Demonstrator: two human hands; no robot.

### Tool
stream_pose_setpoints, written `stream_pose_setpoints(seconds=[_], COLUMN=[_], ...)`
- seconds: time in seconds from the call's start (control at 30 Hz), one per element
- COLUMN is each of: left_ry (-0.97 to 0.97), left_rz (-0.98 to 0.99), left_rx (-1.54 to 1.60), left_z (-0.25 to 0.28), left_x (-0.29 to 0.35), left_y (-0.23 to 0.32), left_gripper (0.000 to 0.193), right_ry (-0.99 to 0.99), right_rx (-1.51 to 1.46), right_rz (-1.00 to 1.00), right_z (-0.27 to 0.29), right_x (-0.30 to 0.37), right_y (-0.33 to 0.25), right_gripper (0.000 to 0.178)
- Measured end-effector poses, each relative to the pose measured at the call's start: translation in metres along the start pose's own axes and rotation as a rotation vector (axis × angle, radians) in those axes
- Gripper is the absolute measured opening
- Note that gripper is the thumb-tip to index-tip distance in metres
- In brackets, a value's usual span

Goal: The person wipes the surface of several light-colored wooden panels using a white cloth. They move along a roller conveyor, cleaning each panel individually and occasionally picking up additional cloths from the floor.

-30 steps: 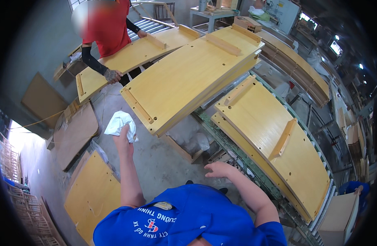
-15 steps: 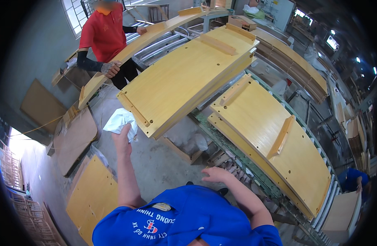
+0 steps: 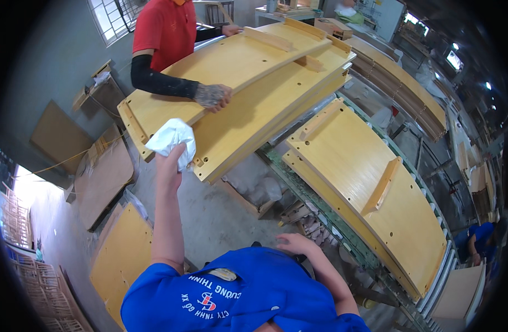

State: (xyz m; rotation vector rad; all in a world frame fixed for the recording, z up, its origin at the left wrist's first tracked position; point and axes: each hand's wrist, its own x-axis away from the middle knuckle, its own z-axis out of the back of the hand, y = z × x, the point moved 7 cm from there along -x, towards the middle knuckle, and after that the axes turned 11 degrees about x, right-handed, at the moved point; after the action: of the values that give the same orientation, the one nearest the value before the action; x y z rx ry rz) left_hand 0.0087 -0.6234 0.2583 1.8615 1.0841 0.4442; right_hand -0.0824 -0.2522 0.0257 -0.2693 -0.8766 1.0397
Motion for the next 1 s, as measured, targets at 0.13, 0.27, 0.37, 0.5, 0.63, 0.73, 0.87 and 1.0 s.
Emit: stream_pose_setpoints(seconds=[0.13, 0.27, 0.37, 0.5, 0.63, 0.73, 0.87, 1.0], left_ry=[-0.05, -0.079, -0.063, 0.04, 0.165, 0.217, 0.201, 0.188], left_rz=[0.043, -0.057, -0.102, -0.177, -0.246, -0.282, -0.277, -0.244], left_rx=[-0.029, -0.024, -0.009, -0.092, -0.12, -0.126, -0.089, -0.173], left_z=[-0.007, -0.019, -0.021, 0.008, 0.023, 0.039, 0.047, 0.047], left_x=[-0.016, -0.032, -0.037, -0.042, -0.042, -0.034, -0.036, -0.041], left_y=[-0.006, 0.0, 0.002, 0.004, -0.003, -0.002, -0.011, -0.019], left_gripper=[0.05, 0.046, 0.044, 0.042, 0.037, 0.036, 0.035, 0.035], right_ry=[0.009, 0.05, 0.071, 0.106, 0.103, 0.075, 0.088, 0.071], right_rx=[-0.026, -0.126, -0.232, -0.332, -0.371, -0.31, -0.219, -0.273], right_rz=[-0.078, -0.118, -0.174, -0.245, -0.275, -0.224, -0.177, -0.156], right_z=[-0.007, -0.018, -0.03, -0.043, -0.046, -0.041, -0.03, -0.026], right_x=[0.009, 0.018, 0.028, 0.037, 0.041, 0.036, 0.027, 0.019], right_y=[0.003, 0.013, 0.028, 0.035, 0.048, 0.043, 0.041, 0.034], right_gripper=[0.052, 0.048, 0.044, 0.04, 0.04, 0.042, 0.045, 0.045])
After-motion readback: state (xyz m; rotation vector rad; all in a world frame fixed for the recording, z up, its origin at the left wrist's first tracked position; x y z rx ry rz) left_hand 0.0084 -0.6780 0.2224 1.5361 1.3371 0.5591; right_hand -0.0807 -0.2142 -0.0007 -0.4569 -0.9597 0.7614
